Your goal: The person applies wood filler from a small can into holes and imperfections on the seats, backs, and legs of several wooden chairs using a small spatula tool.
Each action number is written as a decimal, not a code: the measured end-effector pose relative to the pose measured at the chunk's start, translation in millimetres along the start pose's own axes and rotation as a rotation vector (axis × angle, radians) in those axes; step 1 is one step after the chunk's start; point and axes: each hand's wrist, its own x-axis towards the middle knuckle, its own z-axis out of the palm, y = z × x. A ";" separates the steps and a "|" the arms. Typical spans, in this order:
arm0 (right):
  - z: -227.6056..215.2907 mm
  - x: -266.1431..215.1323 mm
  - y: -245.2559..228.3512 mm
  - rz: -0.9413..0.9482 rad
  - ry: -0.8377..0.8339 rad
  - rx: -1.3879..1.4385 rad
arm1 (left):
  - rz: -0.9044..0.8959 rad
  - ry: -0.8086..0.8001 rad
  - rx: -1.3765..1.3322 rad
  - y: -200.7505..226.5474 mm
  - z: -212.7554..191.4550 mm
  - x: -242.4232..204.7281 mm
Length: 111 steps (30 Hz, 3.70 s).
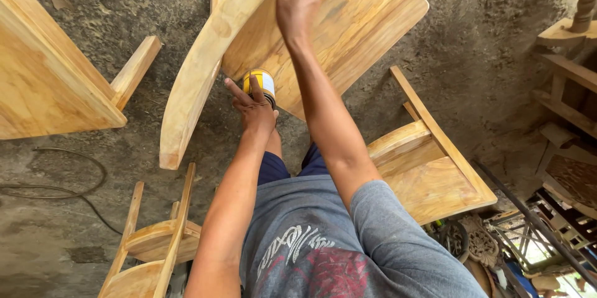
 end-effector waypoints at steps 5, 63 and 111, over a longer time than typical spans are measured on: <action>-8.2 -15.8 -20.8 0.029 -0.090 -0.001 | -0.081 -0.111 0.010 3.2 -8.3 -2.6; -233.6 -79.2 -18.4 -0.755 -0.341 -0.506 | 0.323 0.453 -0.846 68.9 -71.8 83.8; -195.6 -25.6 -47.2 0.735 -0.954 0.355 | -0.098 -0.045 -1.853 113.3 -15.4 73.4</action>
